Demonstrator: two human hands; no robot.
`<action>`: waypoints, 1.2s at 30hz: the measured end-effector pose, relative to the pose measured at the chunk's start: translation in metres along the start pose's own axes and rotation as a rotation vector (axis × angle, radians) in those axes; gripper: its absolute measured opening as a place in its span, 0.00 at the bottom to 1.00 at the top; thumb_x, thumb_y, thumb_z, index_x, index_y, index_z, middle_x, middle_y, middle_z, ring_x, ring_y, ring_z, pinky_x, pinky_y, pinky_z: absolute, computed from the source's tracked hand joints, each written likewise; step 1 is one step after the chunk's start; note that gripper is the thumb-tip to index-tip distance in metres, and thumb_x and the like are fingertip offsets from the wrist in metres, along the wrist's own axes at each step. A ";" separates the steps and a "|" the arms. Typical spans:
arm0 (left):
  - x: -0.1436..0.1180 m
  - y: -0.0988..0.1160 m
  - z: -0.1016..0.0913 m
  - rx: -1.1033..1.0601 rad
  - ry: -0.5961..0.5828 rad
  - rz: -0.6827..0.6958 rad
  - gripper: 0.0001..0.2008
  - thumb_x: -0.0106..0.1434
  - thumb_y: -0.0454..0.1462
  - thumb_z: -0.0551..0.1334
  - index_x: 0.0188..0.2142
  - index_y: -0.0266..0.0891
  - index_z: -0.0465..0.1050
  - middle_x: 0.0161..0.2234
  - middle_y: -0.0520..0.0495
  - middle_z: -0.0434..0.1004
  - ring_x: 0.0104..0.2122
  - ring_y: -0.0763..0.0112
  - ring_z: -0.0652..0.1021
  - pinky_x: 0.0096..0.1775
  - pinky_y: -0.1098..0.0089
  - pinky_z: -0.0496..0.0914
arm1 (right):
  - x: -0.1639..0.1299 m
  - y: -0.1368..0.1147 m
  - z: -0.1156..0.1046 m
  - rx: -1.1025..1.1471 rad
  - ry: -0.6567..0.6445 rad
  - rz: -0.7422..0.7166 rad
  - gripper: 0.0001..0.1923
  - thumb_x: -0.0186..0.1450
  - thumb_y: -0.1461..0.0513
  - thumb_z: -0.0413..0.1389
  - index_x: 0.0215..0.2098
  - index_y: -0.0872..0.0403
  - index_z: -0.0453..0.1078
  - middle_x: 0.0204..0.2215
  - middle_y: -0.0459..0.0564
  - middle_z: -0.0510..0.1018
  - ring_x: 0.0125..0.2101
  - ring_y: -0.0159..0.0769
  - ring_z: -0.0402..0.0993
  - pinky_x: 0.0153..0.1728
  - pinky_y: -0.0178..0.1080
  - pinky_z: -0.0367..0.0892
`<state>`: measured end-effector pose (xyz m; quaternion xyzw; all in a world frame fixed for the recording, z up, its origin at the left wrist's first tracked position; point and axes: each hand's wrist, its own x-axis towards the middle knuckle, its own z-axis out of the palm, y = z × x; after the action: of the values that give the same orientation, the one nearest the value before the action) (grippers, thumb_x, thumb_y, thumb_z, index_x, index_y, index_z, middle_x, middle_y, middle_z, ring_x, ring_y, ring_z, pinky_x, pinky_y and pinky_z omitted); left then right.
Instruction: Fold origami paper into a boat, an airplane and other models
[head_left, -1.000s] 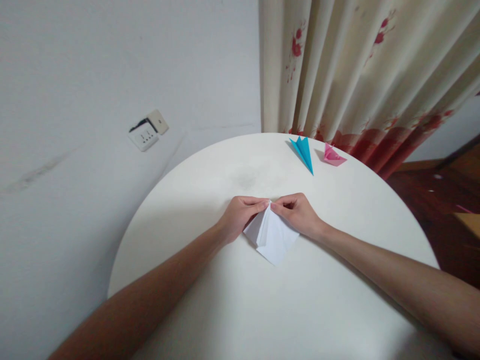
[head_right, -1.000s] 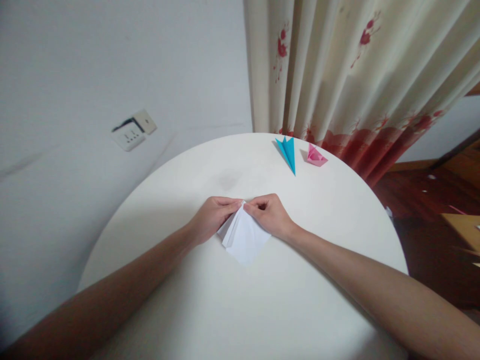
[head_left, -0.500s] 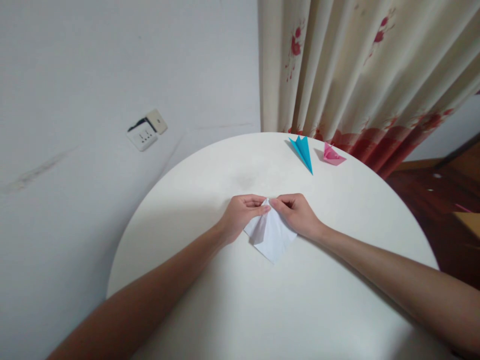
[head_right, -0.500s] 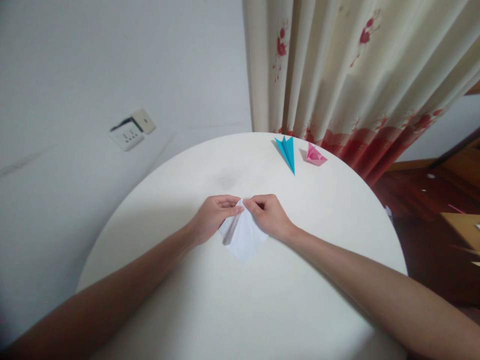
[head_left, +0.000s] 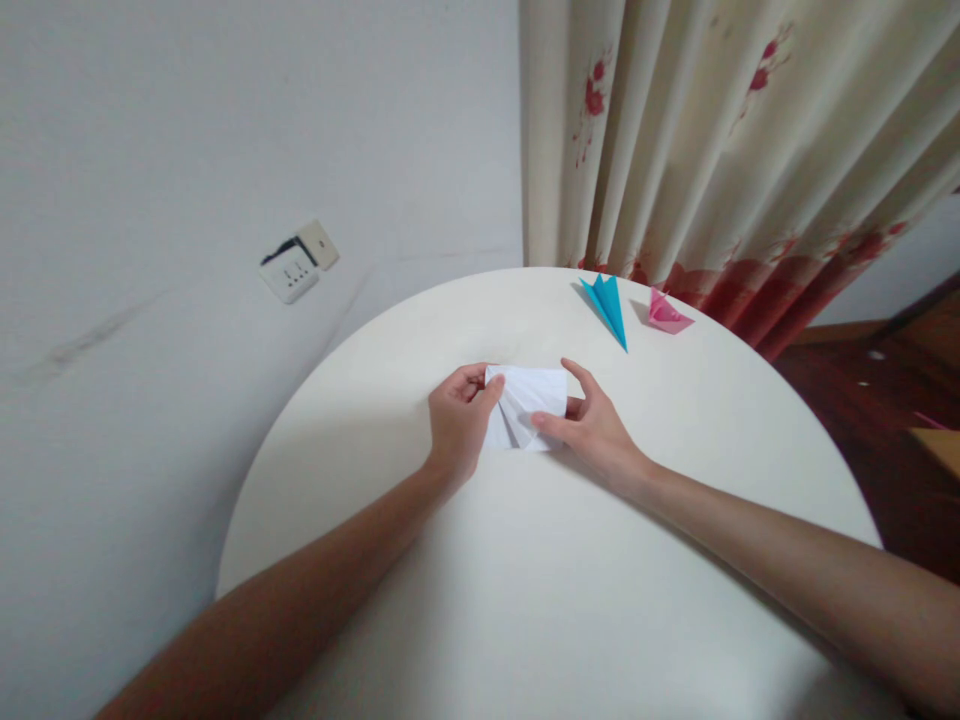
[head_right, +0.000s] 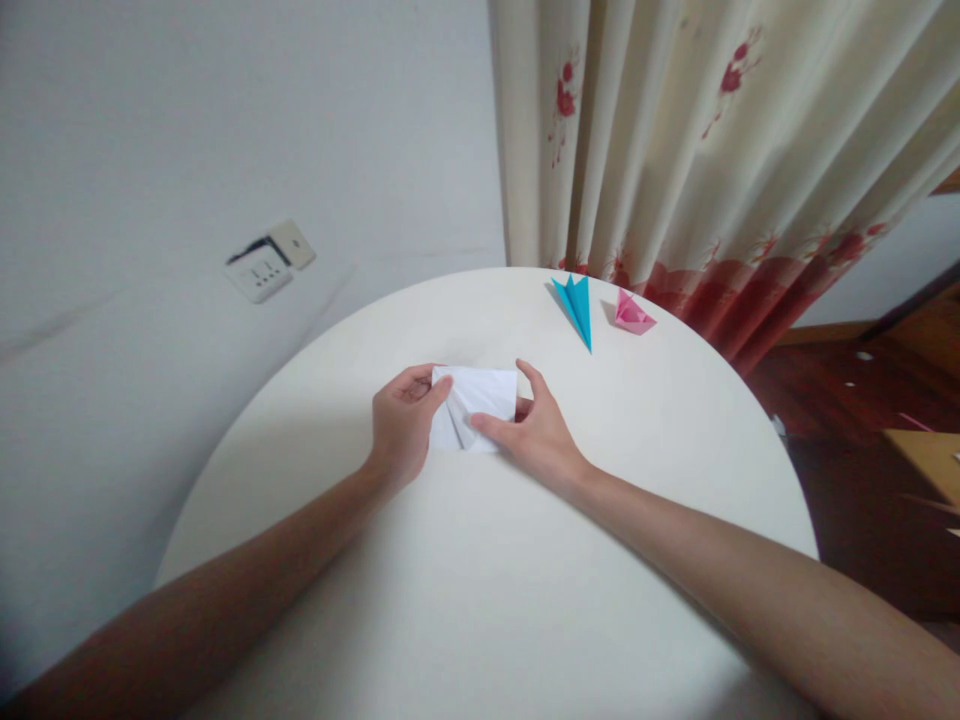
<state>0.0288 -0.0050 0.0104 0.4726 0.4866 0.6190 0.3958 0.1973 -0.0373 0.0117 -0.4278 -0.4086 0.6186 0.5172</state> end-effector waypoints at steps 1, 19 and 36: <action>-0.001 0.000 0.000 0.023 0.012 0.020 0.11 0.54 0.39 0.72 0.35 0.37 0.79 0.31 0.48 0.82 0.31 0.69 0.79 0.34 0.72 0.71 | 0.000 0.003 0.000 -0.029 -0.011 -0.014 0.62 0.48 0.59 0.74 0.71 0.49 0.43 0.37 0.50 0.83 0.33 0.40 0.80 0.33 0.39 0.73; -0.012 0.000 0.005 -0.258 -0.337 -0.425 0.22 0.48 0.46 0.78 0.37 0.30 0.83 0.36 0.37 0.85 0.34 0.55 0.84 0.44 0.56 0.77 | 0.003 -0.002 -0.002 0.050 0.066 -0.030 0.38 0.48 0.60 0.73 0.53 0.54 0.66 0.35 0.51 0.84 0.32 0.40 0.80 0.37 0.43 0.75; 0.005 0.004 -0.004 -0.234 -0.318 -0.326 0.17 0.50 0.47 0.76 0.26 0.34 0.80 0.27 0.45 0.81 0.28 0.64 0.80 0.34 0.64 0.74 | -0.001 -0.005 -0.003 0.010 -0.046 0.117 0.20 0.45 0.61 0.73 0.36 0.58 0.80 0.34 0.52 0.85 0.32 0.40 0.79 0.37 0.43 0.72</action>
<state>0.0238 -0.0018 0.0147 0.4303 0.4132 0.5169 0.6140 0.2020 -0.0371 0.0157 -0.4341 -0.3917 0.6596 0.4724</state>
